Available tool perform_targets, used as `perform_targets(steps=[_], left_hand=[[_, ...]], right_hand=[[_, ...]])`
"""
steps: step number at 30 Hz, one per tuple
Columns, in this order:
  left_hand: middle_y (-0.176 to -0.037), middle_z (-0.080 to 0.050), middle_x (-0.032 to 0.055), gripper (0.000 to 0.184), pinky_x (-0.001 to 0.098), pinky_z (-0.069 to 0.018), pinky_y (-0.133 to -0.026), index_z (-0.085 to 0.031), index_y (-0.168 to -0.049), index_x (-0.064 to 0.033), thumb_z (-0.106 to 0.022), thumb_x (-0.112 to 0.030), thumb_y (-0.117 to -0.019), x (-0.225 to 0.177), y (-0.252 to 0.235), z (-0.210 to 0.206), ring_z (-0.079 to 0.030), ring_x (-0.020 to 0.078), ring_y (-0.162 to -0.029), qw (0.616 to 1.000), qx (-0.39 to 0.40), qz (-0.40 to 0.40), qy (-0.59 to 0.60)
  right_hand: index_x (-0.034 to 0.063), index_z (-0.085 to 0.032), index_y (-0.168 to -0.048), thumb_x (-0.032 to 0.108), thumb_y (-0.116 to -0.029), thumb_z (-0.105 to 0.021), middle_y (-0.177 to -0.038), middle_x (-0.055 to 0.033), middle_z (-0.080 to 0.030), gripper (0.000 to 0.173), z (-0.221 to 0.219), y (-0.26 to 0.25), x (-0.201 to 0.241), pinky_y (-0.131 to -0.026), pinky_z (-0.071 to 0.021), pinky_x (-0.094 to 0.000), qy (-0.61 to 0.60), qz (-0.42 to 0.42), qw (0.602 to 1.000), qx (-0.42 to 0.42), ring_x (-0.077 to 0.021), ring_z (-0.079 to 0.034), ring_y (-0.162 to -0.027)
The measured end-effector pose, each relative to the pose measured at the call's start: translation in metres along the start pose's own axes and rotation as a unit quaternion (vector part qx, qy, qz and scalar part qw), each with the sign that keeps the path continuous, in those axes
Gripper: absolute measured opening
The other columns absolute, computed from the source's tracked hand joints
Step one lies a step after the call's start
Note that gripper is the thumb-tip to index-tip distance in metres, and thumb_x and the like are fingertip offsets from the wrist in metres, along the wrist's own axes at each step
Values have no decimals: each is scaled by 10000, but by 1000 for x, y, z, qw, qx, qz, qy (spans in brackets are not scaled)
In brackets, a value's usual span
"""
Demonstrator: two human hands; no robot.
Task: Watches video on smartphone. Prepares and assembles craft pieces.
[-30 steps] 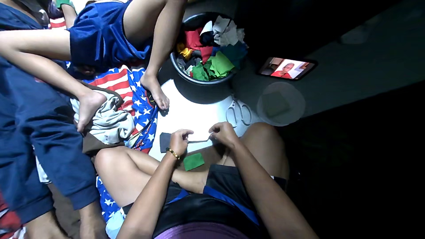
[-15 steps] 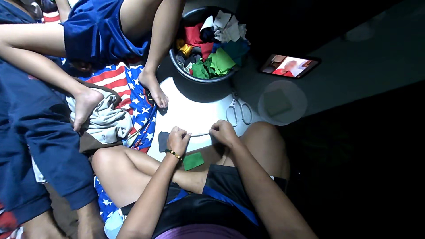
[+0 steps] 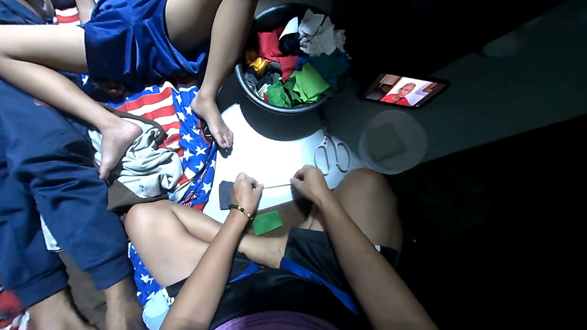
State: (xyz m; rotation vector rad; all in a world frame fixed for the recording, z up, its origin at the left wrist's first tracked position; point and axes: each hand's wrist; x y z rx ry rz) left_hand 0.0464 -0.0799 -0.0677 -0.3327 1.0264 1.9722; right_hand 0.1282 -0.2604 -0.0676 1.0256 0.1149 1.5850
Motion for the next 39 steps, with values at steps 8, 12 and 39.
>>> perform_targets(steps=[8,12,39], left_hand=[[-1128,-641,197,266,463,-509,-984,-727,-1026,37,-642,-215,-1018,-8,1,4,-639,311,-1080,999,25,14,-42],[-1157,-638,196,279,446,-513,-983,-724,-1060,34,-622,-224,-1025,-10,1,4,-643,298,-1086,998,31,14,-54],[-1157,-629,181,281,438,-510,-987,-726,-1044,25,-628,-238,-1024,-10,1,4,-637,293,-1088,997,40,15,-66]], right_hand=[[-37,-734,-1001,133,-1016,-620,-1082,-219,-672,205,1,2,6,-929,-510,-552,15,-22,1000,8,-369,-651,-1057],[-44,-720,-1061,147,-1032,-588,-1145,-223,-662,234,5,3,11,-980,-490,-530,30,-36,999,22,-360,-637,-1115],[-60,-715,-992,124,-1019,-588,-1089,-229,-649,225,3,2,9,-948,-497,-536,52,-15,998,20,-371,-635,-1081]])
Point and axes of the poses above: each hand's wrist, its own y-axis away from the middle knuckle, its own z-axis out of the back of the hand, x = y × z
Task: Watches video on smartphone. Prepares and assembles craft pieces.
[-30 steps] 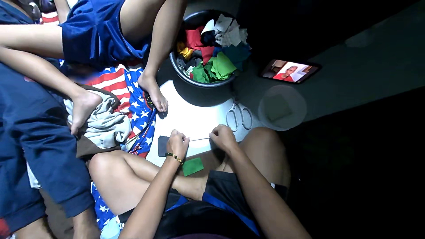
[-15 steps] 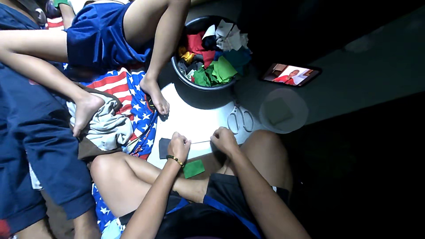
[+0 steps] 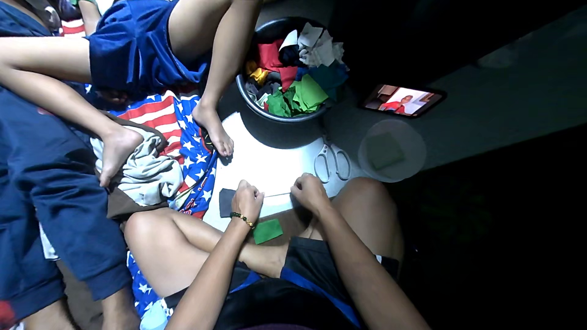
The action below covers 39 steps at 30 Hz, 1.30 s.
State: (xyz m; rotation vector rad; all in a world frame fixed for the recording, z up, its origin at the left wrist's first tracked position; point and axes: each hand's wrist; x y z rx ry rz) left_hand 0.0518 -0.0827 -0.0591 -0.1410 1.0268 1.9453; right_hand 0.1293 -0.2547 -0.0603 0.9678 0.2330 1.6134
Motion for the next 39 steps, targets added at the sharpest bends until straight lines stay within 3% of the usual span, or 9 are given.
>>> perform_targets(steps=[13,17,19,21,25,29,33,35,39], left_hand=[[-1149,-630,171,282,436,-513,-976,-728,-1037,16,-624,-246,-1024,-2,0,1,-641,279,-1074,1000,1,5,-10],[-1205,-623,183,263,448,-522,-981,-700,-1111,10,-664,-224,-997,-2,1,-1,-642,301,-1108,1000,-20,1,-5],[-1222,-620,222,224,472,-513,-999,-685,-1118,28,-704,-122,-953,2,2,-9,-622,359,-1149,994,-84,-65,6],[-1121,-651,259,103,505,-544,-941,-715,-982,55,-685,16,-891,11,-3,-25,-645,416,-1072,965,-161,-205,4],[-1011,-713,227,108,487,-581,-881,-732,-897,63,-630,32,-918,16,-12,-40,-705,396,-969,916,-132,-377,-38],[-1102,-707,230,192,498,-544,-944,-733,-1011,70,-554,14,-968,3,-6,-33,-687,399,-1052,942,-44,-317,-100],[-1233,-663,225,261,464,-479,-1062,-736,-1114,45,-525,5,-967,-4,-2,-22,-618,370,-1195,974,23,-220,-45],[-1197,-671,220,262,460,-490,-1040,-743,-1074,55,-530,-35,-951,-3,-2,-22,-628,355,-1166,978,15,-209,-10],[-1105,-687,224,268,483,-494,-1013,-700,-1082,68,-543,-139,-1018,-9,-1,-25,-649,360,-1118,983,-13,-181,2]], right_hand=[[-59,-712,-1019,131,-1029,-575,-1128,-229,-640,235,0,0,3,-963,-496,-533,6,-14,1000,7,-368,-630,-1107],[-54,-701,-1043,120,-1019,-585,-1123,-227,-646,211,1,1,4,-960,-498,-529,-2,-19,1000,2,-367,-631,-1105],[-42,-666,-1077,104,-1005,-611,-1116,-233,-661,172,2,1,4,-951,-496,-548,-9,-23,1000,-5,-380,-639,-1103],[-44,-656,-1096,75,-997,-637,-1125,-245,-659,157,2,0,3,-972,-489,-559,-15,-10,1000,-11,-396,-633,-1122],[-92,-700,-960,-73,-928,-628,-1031,-241,-648,81,-10,-3,-3,-941,-516,-508,-30,101,993,-57,-380,-643,-1033],[-96,-724,-968,-85,-934,-597,-1079,-240,-659,132,-13,-1,-3,-977,-515,-490,-2,147,988,-37,-374,-649,-1061],[-96,-728,-979,-27,-944,-594,-1091,-243,-652,155,-11,-2,-5,-953,-522,-494,-12,147,989,-25,-369,-648,-1049],[-93,-720,-899,63,-949,-657,-1023,-231,-646,175,-14,-2,-6,-901,-526,-492,-28,152,987,-38,-357,-645,-989],[-94,-709,-902,176,-940,-759,-1028,-235,-642,278,-16,-2,-2,-933,-520,-498,-28,124,991,-41,-367,-639,-1014]])
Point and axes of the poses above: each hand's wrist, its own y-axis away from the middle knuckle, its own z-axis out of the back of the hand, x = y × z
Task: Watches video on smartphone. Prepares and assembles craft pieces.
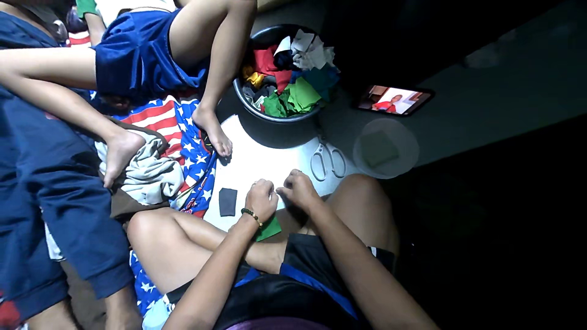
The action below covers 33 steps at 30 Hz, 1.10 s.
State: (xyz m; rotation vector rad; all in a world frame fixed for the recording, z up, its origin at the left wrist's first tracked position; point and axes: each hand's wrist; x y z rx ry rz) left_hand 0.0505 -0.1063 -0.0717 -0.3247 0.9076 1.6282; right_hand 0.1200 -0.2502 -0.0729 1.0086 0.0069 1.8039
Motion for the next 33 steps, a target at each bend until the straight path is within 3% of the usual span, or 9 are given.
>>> perform_targets(steps=[3,9,17,20,22,24,27,33], left_hand=[[-1125,-675,224,282,479,-471,-1048,-671,-1115,61,-579,-200,-1056,-7,-5,0,-629,363,-1163,999,23,38,-24],[-1190,-665,219,216,468,-457,-1081,-703,-1153,33,-591,-107,-1034,-4,-3,3,-606,360,-1211,997,34,62,-31],[-1144,-703,208,226,443,-493,-1050,-746,-1120,26,-573,-31,-985,6,7,12,-656,328,-1149,997,-12,75,-3],[-1068,-698,199,285,464,-516,-981,-747,-1052,31,-622,-216,-986,-8,7,14,-668,323,-1073,993,-20,111,-16],[-1079,-685,204,477,482,-517,-976,-733,-1036,28,-680,-442,-972,-19,2,15,-659,331,-1097,987,-4,154,-37],[-1146,-673,209,589,490,-510,-997,-721,-1053,27,-711,-548,-927,-24,-4,12,-639,342,-1158,981,11,184,-59],[-1171,-666,206,549,482,-506,-1007,-715,-1069,24,-734,-506,-924,-22,-8,5,-630,340,-1179,978,3,193,-75],[-1137,-670,194,307,470,-495,-1028,-719,-1090,23,-721,-258,-967,-17,-1,13,-632,329,-1159,981,1,190,-32]], right_hand=[[-93,-709,-921,113,-925,-762,-1053,-240,-642,212,-1,0,2,-947,-520,-507,5,-14,1000,0,-376,-637,-1040],[-82,-724,-962,7,-912,-736,-1093,-242,-643,104,2,-1,0,-980,-511,-497,-7,-29,1000,2,-376,-633,-1075],[-78,-731,-962,-53,-894,-722,-1081,-249,-651,73,4,-1,-5,-971,-512,-510,-20,-27,999,-11,-387,-638,-1061],[-82,-730,-964,-55,-893,-721,-1085,-250,-652,76,4,-1,-4,-975,-514,-511,-15,-25,999,-13,-387,-641,-1061],[-84,-727,-959,-57,-891,-722,-1079,-249,-649,74,3,-1,-3,-963,-520,-506,-14,-24,1000,-14,-382,-643,-1050],[-84,-724,-950,-61,-886,-724,-1074,-250,-646,69,3,-1,-3,-960,-520,-506,-16,-24,999,-16,-384,-640,-1050],[-81,-725,-945,-57,-883,-728,-1068,-248,-646,66,3,-2,-4,-959,-521,-505,-11,-25,1000,-16,-383,-641,-1047],[-79,-726,-945,-56,-888,-723,-1073,-247,-646,62,3,-1,-4,-963,-517,-508,-13,-25,999,-15,-385,-637,-1058]])
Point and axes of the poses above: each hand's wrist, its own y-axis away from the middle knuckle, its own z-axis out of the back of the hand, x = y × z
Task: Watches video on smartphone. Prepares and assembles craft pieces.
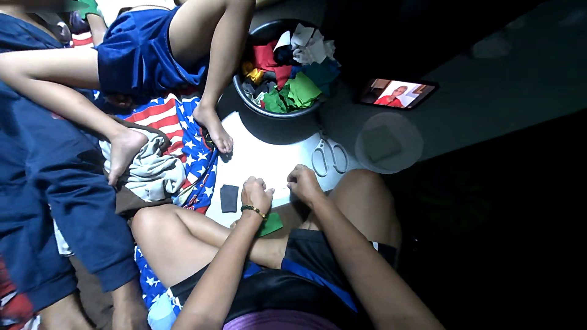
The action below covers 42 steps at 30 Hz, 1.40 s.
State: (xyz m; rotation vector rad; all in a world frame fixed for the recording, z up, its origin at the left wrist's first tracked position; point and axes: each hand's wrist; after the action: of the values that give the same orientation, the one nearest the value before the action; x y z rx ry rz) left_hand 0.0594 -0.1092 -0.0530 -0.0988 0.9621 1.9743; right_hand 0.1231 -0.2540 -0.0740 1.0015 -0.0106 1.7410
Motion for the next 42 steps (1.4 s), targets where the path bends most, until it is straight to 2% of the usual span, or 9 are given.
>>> perform_targets(steps=[3,10,16,20,24,28,31,34,42], left_hand=[[-1109,-677,186,224,460,-507,-1001,-728,-1076,14,-713,-177,-960,10,-1,3,-648,315,-1110,1000,-11,1,17],[-1170,-676,194,176,481,-503,-1022,-735,-1103,-6,-686,-78,-950,15,-3,12,-643,324,-1148,999,11,16,34],[-1143,-674,183,205,450,-495,-1035,-750,-1078,0,-610,39,-933,13,-3,5,-635,308,-1143,998,16,-42,42],[-1133,-676,184,204,465,-506,-1010,-735,-1083,16,-614,-66,-940,7,-1,6,-642,312,-1132,999,24,-36,19],[-1115,-673,187,338,470,-509,-988,-729,-1071,16,-666,-302,-975,3,0,4,-647,314,-1108,999,17,-28,4],[-1177,-664,206,321,451,-478,-1052,-715,-1119,31,-672,-263,-995,3,-3,5,-625,322,-1181,999,32,-33,-17],[-1156,-669,201,246,443,-482,-1046,-715,-1111,35,-638,-171,-1000,4,-2,5,-632,314,-1162,999,27,-32,-1],[-1125,-682,196,196,438,-504,-1014,-704,-1100,40,-647,-97,-973,6,0,3,-654,300,-1110,999,-3,-18,39],[-1084,-699,190,176,449,-526,-970,-702,-1074,39,-691,-50,-922,13,-2,2,-676,294,-1051,995,-42,10,86]], right_hand=[[-75,-728,-950,-54,-890,-721,-1082,-248,-647,64,0,0,0,-968,-516,-511,0,-3,1000,0,-390,-635,-1067],[-70,-704,-921,-85,-865,-717,-1048,-246,-626,60,1,-1,1,-934,-518,-530,-13,-8,1000,5,-391,-626,-1038],[-38,-743,-937,-79,-885,-680,-1117,-242,-614,92,0,-1,2,-958,-512,-509,21,2,1000,23,-387,-610,-1091],[-36,-732,-909,65,-898,-705,-1083,-213,-601,105,-2,0,5,-904,-521,-507,22,-8,1000,19,-365,-608,-1060],[-52,-712,-941,318,-912,-792,-1103,-227,-602,380,-4,0,9,-935,-514,-497,45,-25,998,23,-370,-605,-1082],[-74,-705,-1032,194,-926,-772,-1170,-242,-604,296,0,-1,11,-1004,-496,-480,49,-39,997,46,-374,-598,-1139],[-73,-689,-1084,120,-910,-770,-1158,-235,-615,273,0,2,13,-1002,-499,-483,36,-54,998,24,-367,-608,-1127],[-55,-648,-1199,103,-896,-769,-1200,-235,-632,362,-2,7,24,-1007,-502,-496,32,-108,994,-3,-368,-619,-1161],[14,-654,-1239,140,-892,-762,-1177,-209,-686,384,2,11,41,-939,-508,-537,39,-213,976,-22,-363,-650,-1147]])
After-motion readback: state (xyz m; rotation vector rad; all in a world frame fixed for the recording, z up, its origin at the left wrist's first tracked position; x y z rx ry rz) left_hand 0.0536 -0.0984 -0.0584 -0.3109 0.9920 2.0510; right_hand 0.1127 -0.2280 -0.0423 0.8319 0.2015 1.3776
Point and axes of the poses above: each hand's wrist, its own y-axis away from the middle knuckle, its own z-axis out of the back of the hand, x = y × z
